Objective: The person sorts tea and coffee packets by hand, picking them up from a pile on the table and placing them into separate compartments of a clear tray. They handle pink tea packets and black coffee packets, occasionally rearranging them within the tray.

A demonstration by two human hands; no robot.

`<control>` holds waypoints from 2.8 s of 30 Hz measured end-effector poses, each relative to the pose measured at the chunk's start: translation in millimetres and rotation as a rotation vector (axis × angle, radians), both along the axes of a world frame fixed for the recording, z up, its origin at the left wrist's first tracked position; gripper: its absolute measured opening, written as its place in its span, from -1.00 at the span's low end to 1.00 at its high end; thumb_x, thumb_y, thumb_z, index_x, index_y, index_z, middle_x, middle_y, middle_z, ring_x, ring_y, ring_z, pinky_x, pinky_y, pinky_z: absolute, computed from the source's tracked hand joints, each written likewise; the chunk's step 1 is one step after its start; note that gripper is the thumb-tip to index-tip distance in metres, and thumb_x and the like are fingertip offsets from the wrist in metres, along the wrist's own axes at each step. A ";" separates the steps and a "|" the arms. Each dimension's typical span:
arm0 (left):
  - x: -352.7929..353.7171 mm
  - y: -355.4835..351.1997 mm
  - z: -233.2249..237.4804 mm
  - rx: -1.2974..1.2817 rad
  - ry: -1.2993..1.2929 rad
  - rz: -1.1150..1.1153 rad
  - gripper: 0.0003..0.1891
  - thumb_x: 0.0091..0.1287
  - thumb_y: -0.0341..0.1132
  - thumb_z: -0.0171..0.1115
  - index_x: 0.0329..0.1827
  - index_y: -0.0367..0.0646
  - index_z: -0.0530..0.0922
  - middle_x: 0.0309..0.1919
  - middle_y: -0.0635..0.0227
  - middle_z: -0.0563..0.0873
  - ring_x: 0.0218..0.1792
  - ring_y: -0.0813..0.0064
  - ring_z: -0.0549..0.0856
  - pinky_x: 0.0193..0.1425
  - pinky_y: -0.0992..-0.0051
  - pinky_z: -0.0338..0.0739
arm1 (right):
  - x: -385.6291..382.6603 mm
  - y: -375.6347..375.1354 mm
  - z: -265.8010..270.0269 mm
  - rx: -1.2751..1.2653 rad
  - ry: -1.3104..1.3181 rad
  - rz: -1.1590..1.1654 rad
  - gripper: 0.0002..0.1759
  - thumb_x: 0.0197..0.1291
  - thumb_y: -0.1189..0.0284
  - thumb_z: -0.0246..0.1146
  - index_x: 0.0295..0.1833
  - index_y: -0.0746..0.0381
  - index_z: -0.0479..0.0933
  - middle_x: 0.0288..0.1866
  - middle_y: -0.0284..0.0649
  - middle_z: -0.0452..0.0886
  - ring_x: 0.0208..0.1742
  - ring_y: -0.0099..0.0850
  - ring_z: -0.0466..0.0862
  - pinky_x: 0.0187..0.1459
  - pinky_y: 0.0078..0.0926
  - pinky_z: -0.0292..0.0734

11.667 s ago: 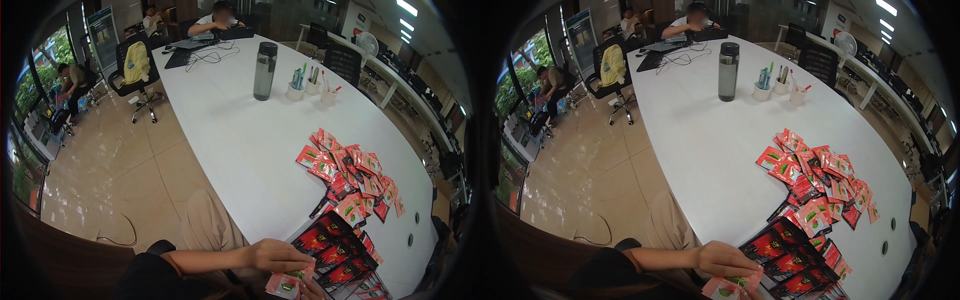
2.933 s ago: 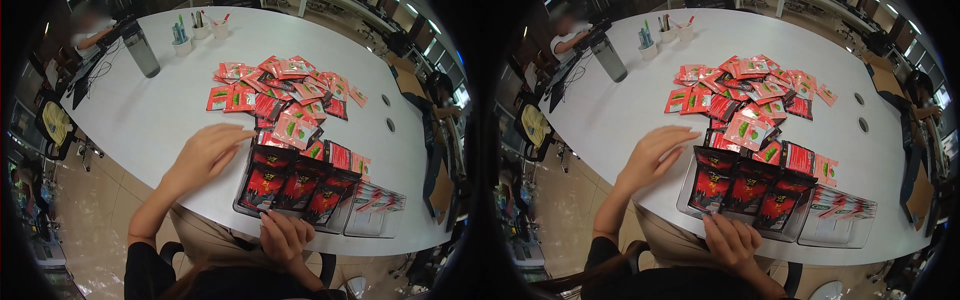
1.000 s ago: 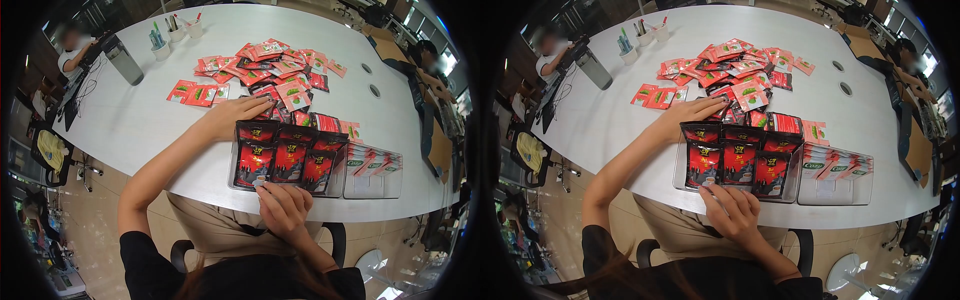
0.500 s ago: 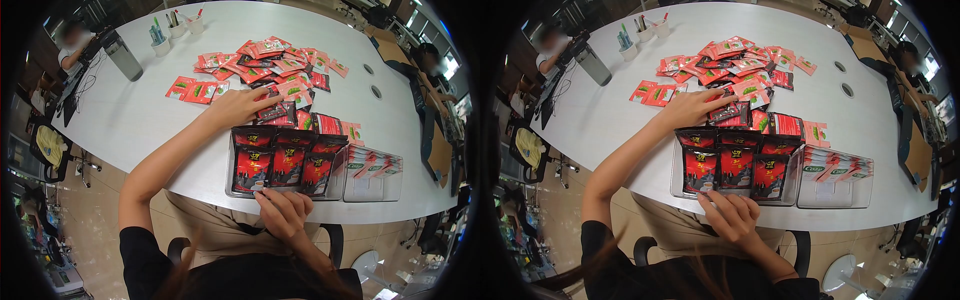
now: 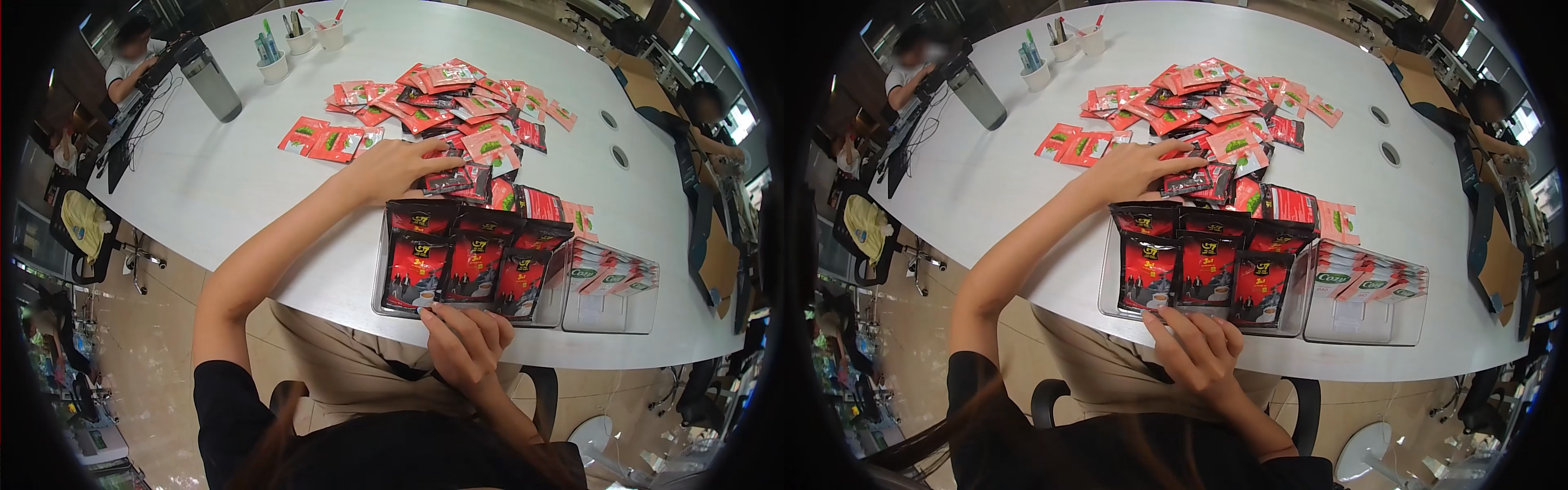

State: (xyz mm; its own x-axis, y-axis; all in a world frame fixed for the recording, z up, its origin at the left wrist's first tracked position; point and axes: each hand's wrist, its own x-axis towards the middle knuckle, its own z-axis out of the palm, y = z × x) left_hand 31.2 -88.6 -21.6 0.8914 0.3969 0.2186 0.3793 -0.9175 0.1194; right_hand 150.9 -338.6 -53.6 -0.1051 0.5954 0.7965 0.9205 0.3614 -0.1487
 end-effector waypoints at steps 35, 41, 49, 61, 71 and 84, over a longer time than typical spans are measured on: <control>-67.3 -217.2 -48.9 -0.563 -1.730 -0.165 -0.36 0.43 -0.01 -0.04 0.27 -0.52 0.29 0.28 -0.23 0.38 0.34 0.02 0.40 0.43 0.14 0.27 | -30.6 15.4 53.6 -0.272 0.937 0.719 -0.64 -0.13 0.70 0.44 -0.18 0.31 0.49 -0.07 -0.10 0.60 -0.06 -0.34 0.63 -0.02 -0.46 0.53; -71.9 -170.0 -44.6 -0.869 -2.021 0.577 -0.60 0.56 -0.12 -0.12 0.22 -0.28 0.34 0.12 0.18 0.56 0.01 0.51 0.63 0.12 0.43 0.53 | 18.3 18.6 92.8 -0.071 0.751 0.246 -0.66 0.00 0.74 0.37 -0.08 0.35 0.50 -0.20 -0.19 0.62 -0.13 -0.47 0.63 -0.03 -0.55 0.53; -67.4 -161.5 -32.9 -1.071 -1.928 0.465 -0.63 0.54 -0.13 -0.06 0.16 -0.26 0.37 -0.01 0.24 0.62 -0.08 0.51 0.67 -0.03 0.43 0.64 | 6.7 45.1 105.9 -0.555 0.181 0.219 -0.68 0.00 0.53 0.38 -0.06 0.25 0.58 -0.25 -0.21 0.62 -0.23 -0.30 0.60 -0.17 -0.43 0.51; -67.8 -154.7 -36.1 -1.140 -1.887 0.409 -0.66 0.55 -0.14 -0.08 0.15 -0.24 0.37 -0.03 0.26 0.63 -0.10 0.53 0.68 -0.02 0.45 0.60 | -8.9 20.3 80.9 -0.786 0.054 0.234 -0.71 0.11 0.26 0.35 -0.16 0.23 0.61 -0.26 -0.25 0.62 -0.21 -0.20 0.61 -0.13 -0.26 0.48; -65.5 -156.5 -35.2 -1.113 -1.889 0.429 -0.65 0.54 -0.18 -0.05 0.17 -0.28 0.38 -0.01 0.24 0.63 -0.08 0.54 0.66 0.02 0.45 0.58 | -10.9 28.1 75.6 -0.787 0.000 0.211 -0.46 0.16 0.10 0.29 0.13 0.25 0.49 -0.06 -0.14 0.53 -0.04 -0.16 0.55 -0.03 -0.27 0.45; -64.1 -181.9 -42.8 -0.509 -1.927 0.518 -0.57 0.44 -0.38 0.10 0.30 -0.26 0.21 0.18 -0.08 0.52 0.09 0.26 0.61 0.18 0.25 0.57 | -22.8 24.4 81.9 -0.519 0.403 0.314 -0.60 -0.01 0.40 0.46 -0.03 0.27 0.56 -0.22 -0.21 0.62 -0.21 -0.26 0.60 -0.17 -0.41 0.50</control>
